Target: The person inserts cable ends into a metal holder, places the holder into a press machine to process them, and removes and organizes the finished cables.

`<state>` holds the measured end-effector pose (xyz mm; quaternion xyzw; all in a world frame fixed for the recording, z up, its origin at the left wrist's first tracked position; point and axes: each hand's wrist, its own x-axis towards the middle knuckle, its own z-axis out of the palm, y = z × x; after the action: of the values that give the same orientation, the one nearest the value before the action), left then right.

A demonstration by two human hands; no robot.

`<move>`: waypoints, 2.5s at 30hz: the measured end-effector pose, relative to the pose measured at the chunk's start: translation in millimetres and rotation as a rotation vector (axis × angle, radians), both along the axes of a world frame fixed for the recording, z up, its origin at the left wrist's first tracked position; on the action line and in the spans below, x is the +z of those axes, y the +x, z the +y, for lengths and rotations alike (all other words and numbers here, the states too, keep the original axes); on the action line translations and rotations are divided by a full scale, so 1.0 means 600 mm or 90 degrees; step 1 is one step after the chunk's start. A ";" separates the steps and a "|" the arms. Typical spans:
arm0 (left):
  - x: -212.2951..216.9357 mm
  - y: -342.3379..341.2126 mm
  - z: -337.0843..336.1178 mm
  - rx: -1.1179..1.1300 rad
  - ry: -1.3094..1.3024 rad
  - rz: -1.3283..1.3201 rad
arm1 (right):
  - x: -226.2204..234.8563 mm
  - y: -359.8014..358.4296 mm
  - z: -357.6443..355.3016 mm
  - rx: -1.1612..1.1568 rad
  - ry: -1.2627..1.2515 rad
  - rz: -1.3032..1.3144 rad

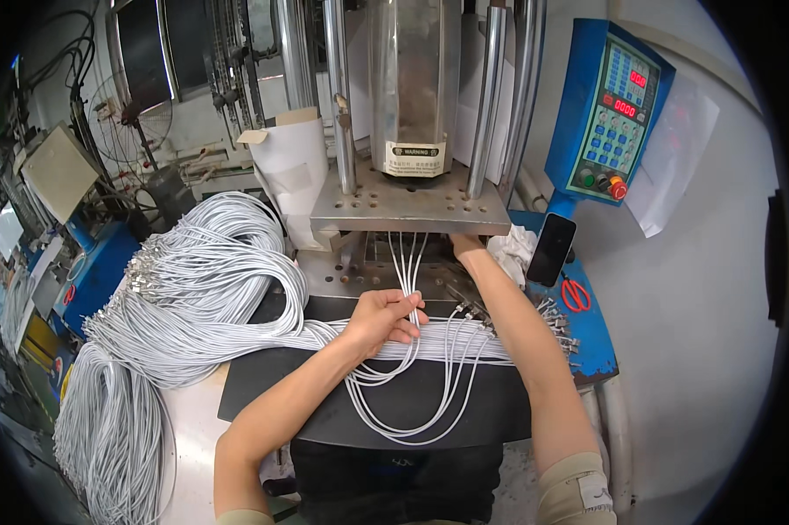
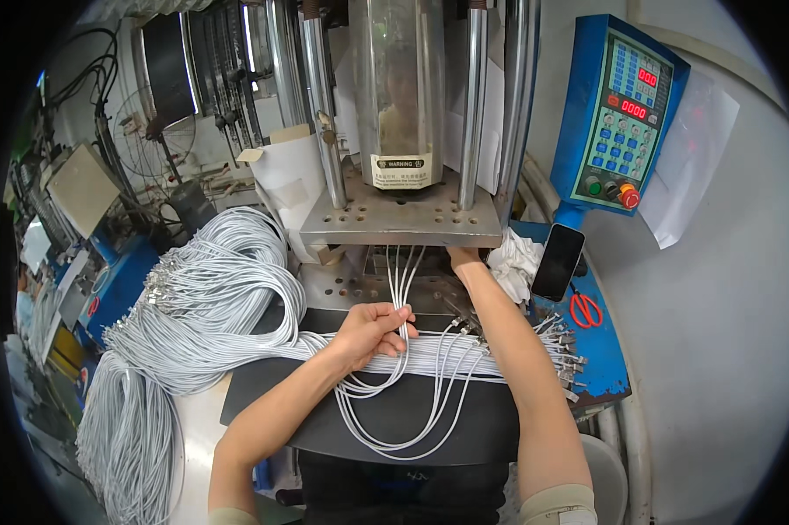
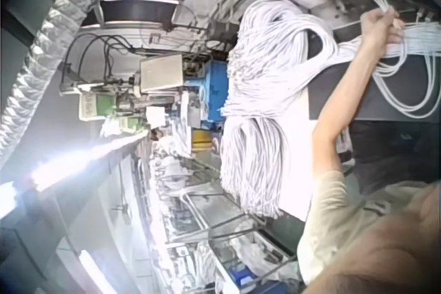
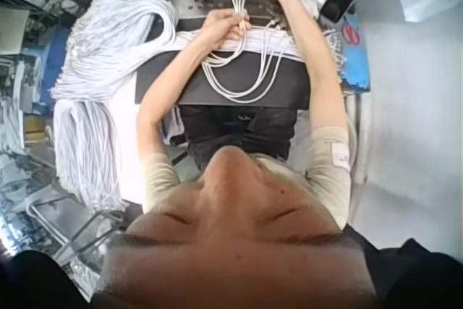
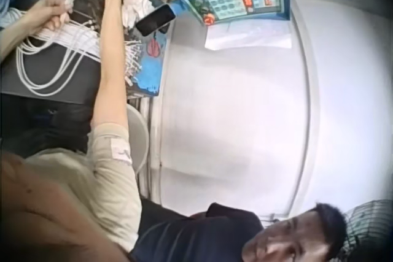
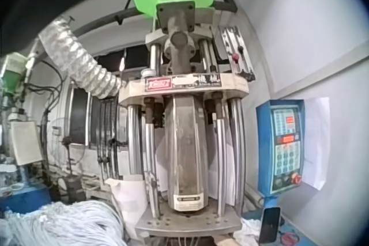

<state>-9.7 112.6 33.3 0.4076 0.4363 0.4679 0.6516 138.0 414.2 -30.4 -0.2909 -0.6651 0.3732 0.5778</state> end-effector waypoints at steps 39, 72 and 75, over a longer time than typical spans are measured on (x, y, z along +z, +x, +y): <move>0.127 -0.089 -0.241 0.196 0.048 0.277 | 0.095 0.020 -0.308 0.141 0.306 -0.525; 0.045 -0.474 -0.108 0.728 0.067 0.424 | 0.339 0.326 -0.525 0.262 -0.081 -0.730; 0.035 -0.386 -0.058 0.629 0.032 0.490 | 0.329 0.409 -0.462 0.514 -0.181 -0.726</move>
<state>-241.2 77.7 54.1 0.3119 0.7655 0.5439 0.1447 383.4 136.8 167.2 -0.2442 -0.8643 0.4310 -0.0869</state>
